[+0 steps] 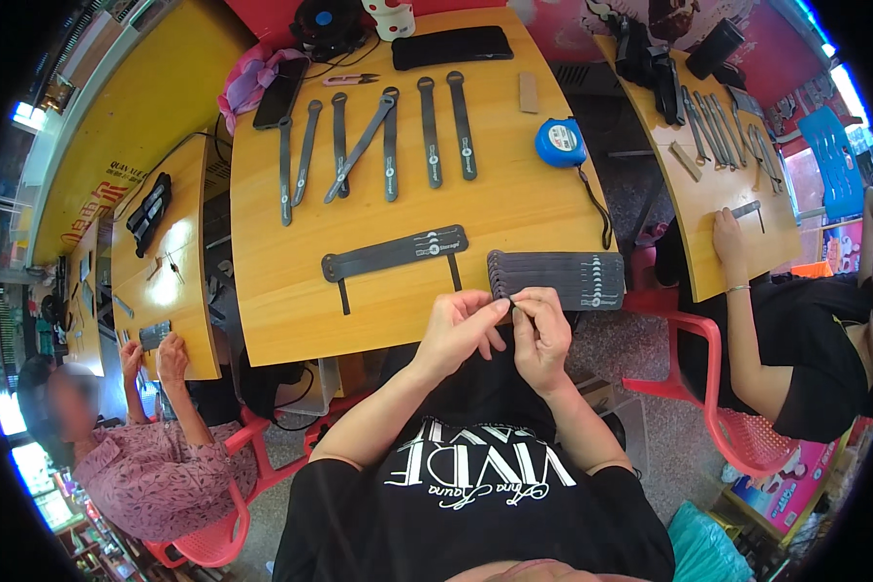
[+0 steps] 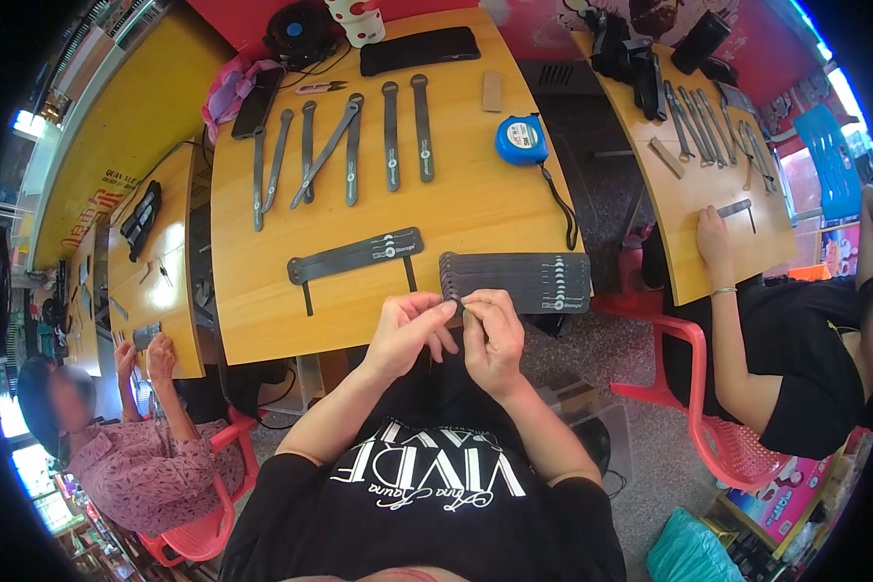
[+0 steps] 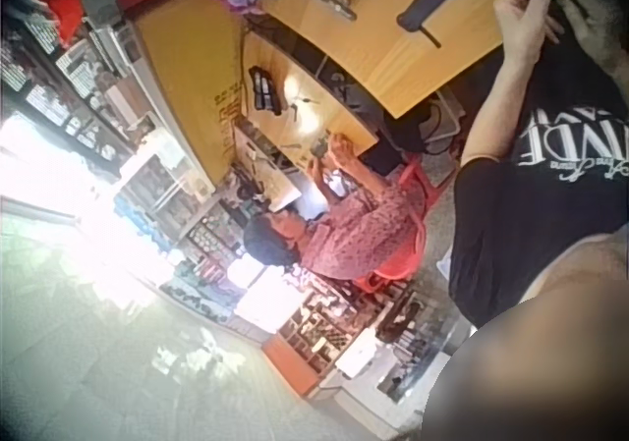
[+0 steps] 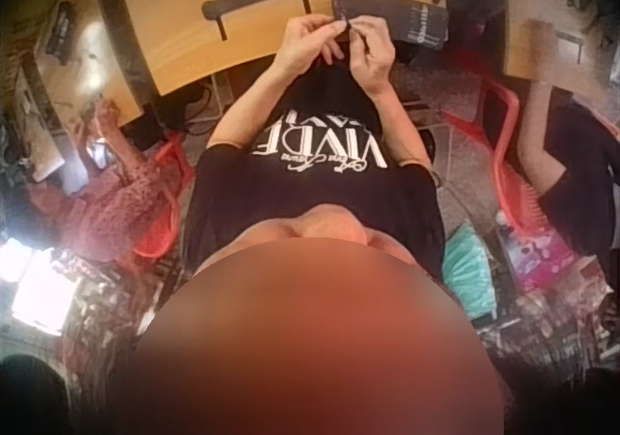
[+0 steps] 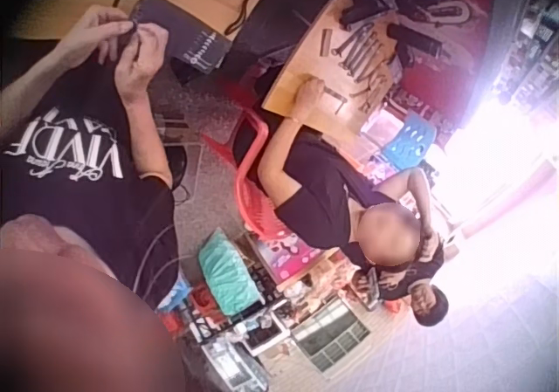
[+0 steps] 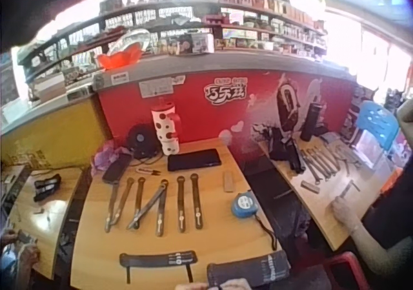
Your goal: Measuring and inspecting multiple black leather straps with metallic hardware using a measuring tape.
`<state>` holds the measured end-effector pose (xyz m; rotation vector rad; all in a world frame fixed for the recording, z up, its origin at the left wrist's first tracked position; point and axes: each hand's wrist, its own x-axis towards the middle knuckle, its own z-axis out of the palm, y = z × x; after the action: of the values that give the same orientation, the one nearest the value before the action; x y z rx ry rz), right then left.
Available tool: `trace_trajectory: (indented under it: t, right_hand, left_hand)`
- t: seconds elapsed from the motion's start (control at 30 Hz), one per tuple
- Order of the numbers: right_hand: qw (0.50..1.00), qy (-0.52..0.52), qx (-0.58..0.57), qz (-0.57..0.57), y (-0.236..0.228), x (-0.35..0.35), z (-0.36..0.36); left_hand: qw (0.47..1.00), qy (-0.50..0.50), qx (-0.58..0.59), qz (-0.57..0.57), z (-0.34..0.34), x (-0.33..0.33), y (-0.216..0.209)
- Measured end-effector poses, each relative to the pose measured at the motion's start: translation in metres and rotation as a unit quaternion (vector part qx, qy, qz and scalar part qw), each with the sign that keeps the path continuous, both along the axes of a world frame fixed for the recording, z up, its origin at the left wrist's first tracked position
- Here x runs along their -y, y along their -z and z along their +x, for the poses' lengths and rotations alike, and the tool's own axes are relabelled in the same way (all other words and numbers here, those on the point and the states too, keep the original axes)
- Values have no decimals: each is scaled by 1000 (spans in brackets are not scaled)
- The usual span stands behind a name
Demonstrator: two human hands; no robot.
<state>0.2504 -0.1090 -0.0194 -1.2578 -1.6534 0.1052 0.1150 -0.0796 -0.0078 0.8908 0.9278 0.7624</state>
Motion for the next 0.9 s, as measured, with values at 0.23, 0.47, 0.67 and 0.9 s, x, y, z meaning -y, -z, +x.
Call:
trace_trajectory:
  t: [0.23,0.47,0.67,0.9]
  right_hand:
    - [999,22,25,14,-10,8,16]
    - [998,42,25,25,-18,16,27]
    - [998,50,14,29,-26,22,35]
    - [995,57,49,66,-28,23,37]
  left_hand:
    - [998,48,-21,37,14,-1,-7]
    - [992,101,-36,70,23,-1,-17]
    - [990,106,-43,80,34,3,-25]
    - [983,37,-71,167,47,12,-26]
